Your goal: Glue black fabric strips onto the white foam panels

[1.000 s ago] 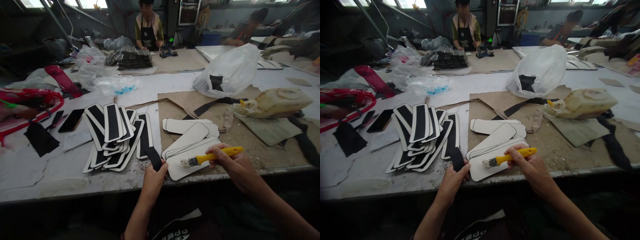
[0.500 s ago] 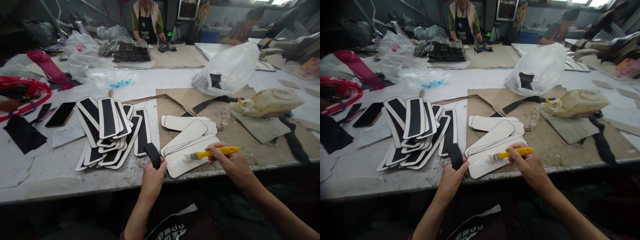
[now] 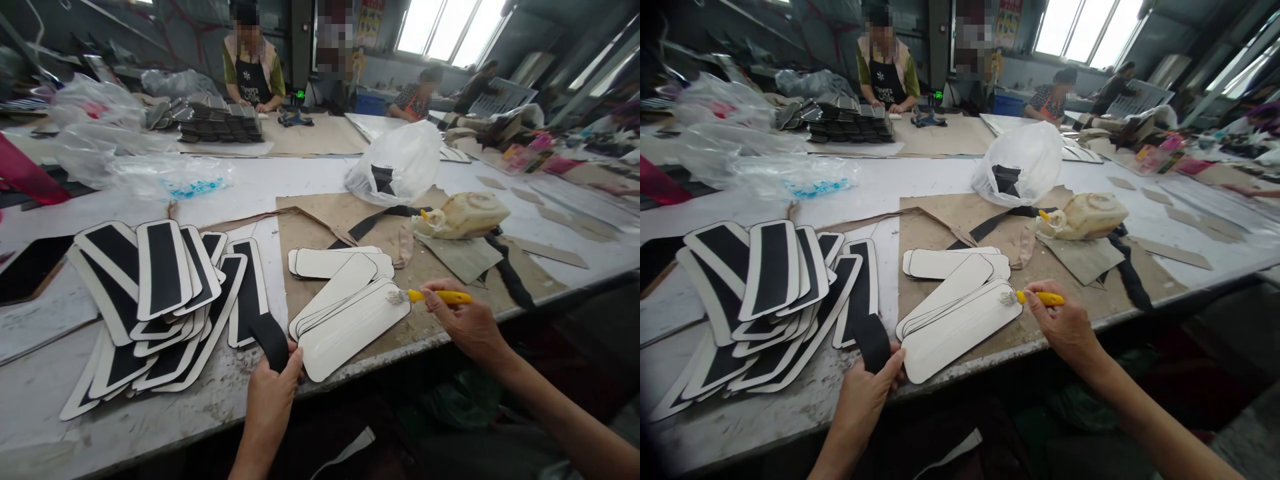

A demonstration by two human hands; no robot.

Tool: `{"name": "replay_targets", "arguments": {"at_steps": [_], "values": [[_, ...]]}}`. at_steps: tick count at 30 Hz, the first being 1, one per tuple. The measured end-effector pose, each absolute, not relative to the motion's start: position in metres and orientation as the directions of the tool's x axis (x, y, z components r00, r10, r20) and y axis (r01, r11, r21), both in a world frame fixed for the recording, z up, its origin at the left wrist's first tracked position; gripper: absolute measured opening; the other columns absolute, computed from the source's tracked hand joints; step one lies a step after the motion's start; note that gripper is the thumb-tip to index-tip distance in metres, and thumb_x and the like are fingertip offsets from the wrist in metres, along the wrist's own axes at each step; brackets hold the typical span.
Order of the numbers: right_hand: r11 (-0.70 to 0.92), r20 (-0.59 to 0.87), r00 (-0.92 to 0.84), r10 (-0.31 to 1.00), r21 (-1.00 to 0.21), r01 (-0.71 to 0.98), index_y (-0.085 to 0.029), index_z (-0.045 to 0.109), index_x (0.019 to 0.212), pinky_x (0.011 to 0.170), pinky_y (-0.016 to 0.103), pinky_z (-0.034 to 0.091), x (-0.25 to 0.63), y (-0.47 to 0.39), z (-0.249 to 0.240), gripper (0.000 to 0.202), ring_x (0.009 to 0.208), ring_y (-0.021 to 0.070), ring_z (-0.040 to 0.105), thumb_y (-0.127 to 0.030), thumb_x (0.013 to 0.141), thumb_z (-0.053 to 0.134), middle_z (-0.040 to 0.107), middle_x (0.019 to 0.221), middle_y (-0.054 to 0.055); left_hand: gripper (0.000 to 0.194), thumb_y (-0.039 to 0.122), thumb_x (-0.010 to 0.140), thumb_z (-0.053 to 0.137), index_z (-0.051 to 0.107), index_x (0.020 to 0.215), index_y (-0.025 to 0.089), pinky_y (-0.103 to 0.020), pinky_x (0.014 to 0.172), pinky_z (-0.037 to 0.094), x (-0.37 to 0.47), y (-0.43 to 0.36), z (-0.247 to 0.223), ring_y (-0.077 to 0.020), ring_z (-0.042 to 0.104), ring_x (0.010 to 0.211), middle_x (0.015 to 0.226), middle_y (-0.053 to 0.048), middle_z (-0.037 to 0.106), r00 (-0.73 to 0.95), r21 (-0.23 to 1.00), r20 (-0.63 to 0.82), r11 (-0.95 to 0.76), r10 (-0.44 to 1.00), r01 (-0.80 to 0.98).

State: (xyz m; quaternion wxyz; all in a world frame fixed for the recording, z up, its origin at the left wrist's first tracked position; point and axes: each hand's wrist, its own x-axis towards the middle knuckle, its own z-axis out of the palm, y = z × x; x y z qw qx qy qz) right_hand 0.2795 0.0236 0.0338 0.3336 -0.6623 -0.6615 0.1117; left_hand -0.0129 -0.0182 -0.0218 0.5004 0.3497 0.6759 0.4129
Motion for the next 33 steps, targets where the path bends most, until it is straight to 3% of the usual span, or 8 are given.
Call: {"name": "replay_targets", "arguments": {"at_steps": [8,14,17,23,25,28,33], "values": [[0.295,0.422,-0.084,0.903,-0.465,0.835,-0.025,0.057,0.089,0.082,0.036,0.048,0.281,0.019,0.041,0.011,0.088,0.0217,0.060,-0.031,0.087,0.048,0.061,0.090,0.006,0.042,0.050,0.058,0.070,0.060,0.077,0.014,-0.025,0.045,0.041,-0.010,-0.017,-0.019,-0.0142,0.050,0.043,0.045,0.001,0.058,-0.271,0.903,-0.415,0.430,0.868,-0.005],[0.494,0.426,-0.308,0.851,-0.446,0.747,-0.022,0.056,0.095,0.079,0.032,0.050,0.252,0.004,0.029,0.012,0.088,0.0186,0.060,-0.018,0.087,0.049,0.061,0.089,0.005,0.047,0.054,0.053,0.071,0.060,0.074,0.014,-0.026,0.042,0.040,-0.010,-0.016,-0.022,-0.0145,0.048,0.039,0.043,0.001,0.057,-0.303,0.910,-0.403,0.412,0.864,-0.035],[0.557,0.479,-0.332,0.812,-0.471,0.684,-0.022,0.055,0.099,0.078,0.029,0.051,0.245,-0.003,0.033,0.016,0.089,0.0171,0.060,-0.013,0.086,0.050,0.061,0.089,0.005,0.046,0.052,0.052,0.072,0.060,0.073,0.013,-0.027,0.043,0.041,-0.009,-0.016,-0.019,-0.0157,0.050,0.040,0.043,0.000,0.057,-0.300,0.900,-0.426,0.433,0.853,-0.048],[0.573,0.553,-0.339,0.761,-0.329,0.751,-0.023,0.060,0.098,0.082,0.027,0.050,0.255,0.000,0.020,0.017,0.089,0.0182,0.063,-0.016,0.083,0.056,0.065,0.092,0.005,0.029,0.042,0.062,0.066,0.059,0.069,0.015,-0.024,0.038,0.036,-0.003,-0.017,-0.025,-0.0136,0.046,0.036,0.039,0.002,0.053,-0.352,0.933,-0.358,0.347,0.865,-0.098],[0.605,0.559,-0.354,0.750,-0.363,0.708,-0.023,0.061,0.099,0.080,0.024,0.051,0.245,-0.001,0.015,0.018,0.087,0.0175,0.064,-0.017,0.082,0.058,0.065,0.093,0.004,0.026,0.039,0.063,0.065,0.058,0.068,0.015,-0.024,0.038,0.035,-0.003,-0.015,-0.027,-0.0128,0.045,0.035,0.038,0.002,0.052,-0.366,0.936,-0.350,0.331,0.862,-0.116],[0.602,0.526,-0.324,0.786,-0.532,0.596,-0.023,0.060,0.098,0.075,0.022,0.052,0.222,-0.011,0.022,0.017,0.084,0.0168,0.065,-0.018,0.083,0.056,0.066,0.089,0.003,0.026,0.038,0.063,0.065,0.057,0.069,0.014,-0.023,0.038,0.034,-0.005,-0.014,-0.026,-0.0125,0.045,0.036,0.038,0.002,0.052,-0.333,0.940,-0.341,0.321,0.879,-0.114],[0.346,0.342,-0.098,0.934,-0.808,0.476,-0.022,0.060,0.086,0.063,0.024,0.052,0.197,-0.022,0.045,0.011,0.070,0.0155,0.062,-0.026,0.087,0.050,0.063,0.074,0.002,0.027,0.037,0.066,0.065,0.058,0.076,0.013,-0.022,0.044,0.039,-0.009,-0.019,-0.024,-0.0118,0.050,0.043,0.045,0.002,0.057,-0.259,0.932,-0.361,0.346,0.896,-0.105]]}}
